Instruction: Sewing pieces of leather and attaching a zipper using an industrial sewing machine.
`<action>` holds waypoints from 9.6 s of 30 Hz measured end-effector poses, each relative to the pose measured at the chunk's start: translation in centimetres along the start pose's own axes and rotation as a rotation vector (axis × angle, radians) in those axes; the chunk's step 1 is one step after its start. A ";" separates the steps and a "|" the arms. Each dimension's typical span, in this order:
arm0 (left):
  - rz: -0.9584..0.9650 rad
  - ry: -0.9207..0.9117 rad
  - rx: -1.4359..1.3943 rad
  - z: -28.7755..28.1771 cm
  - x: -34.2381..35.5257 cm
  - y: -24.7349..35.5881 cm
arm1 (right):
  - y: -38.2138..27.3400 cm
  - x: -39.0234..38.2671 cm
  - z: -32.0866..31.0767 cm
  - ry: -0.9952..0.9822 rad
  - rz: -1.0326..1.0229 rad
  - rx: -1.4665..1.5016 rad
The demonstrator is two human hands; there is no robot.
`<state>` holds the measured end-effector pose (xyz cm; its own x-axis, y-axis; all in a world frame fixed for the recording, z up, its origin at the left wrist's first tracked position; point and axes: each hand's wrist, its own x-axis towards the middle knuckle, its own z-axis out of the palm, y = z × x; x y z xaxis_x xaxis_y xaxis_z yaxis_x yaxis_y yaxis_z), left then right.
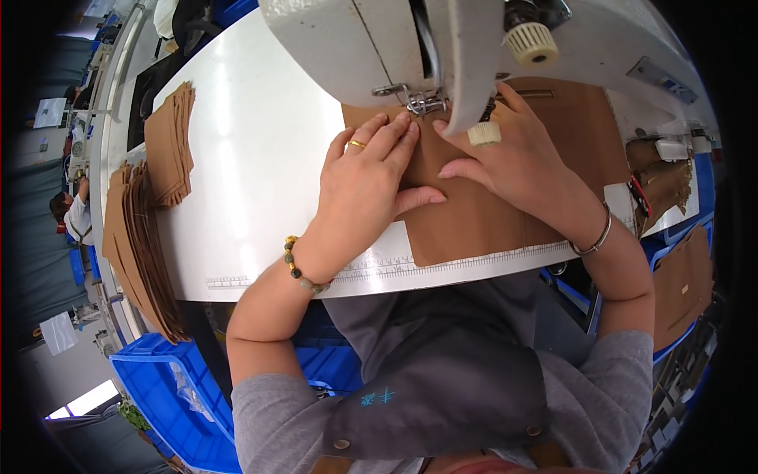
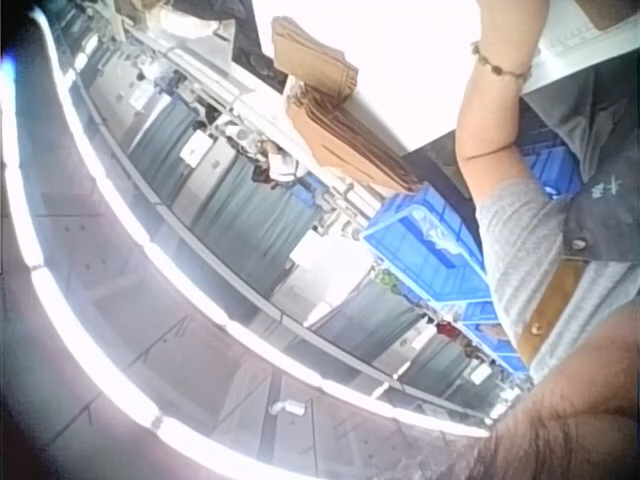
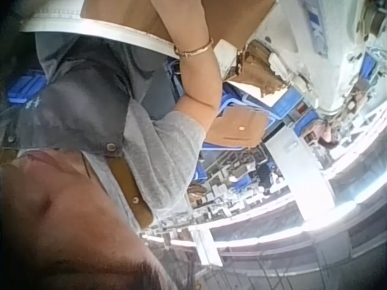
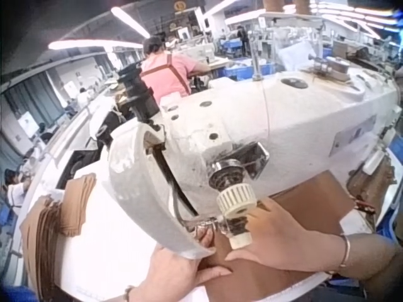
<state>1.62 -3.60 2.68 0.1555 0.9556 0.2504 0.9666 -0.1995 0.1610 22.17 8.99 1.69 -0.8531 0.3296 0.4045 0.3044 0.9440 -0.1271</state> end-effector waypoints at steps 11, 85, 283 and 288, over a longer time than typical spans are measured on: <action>0.016 0.030 0.056 -0.1 0.1 0.1 | 0.1 -0.1 0.0 0.024 -0.004 0.023; 0.093 -0.250 -0.390 -1.9 -2.2 1.4 | -13.4 4.3 -0.9 0.690 0.030 0.482; -0.218 0.288 -0.280 2.9 3.4 -2.2 | -3.6 -5.5 -1.6 0.211 -0.142 0.215; -0.214 0.132 -0.268 0.8 0.8 -3.2 | -3.5 -5.5 -1.6 0.222 -0.147 0.224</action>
<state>-1.18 -2.06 1.56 -0.0892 0.9491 0.3020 0.8841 -0.0642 0.4630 26.44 3.85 1.41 -0.7607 0.2018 0.6169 0.0636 0.9690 -0.2386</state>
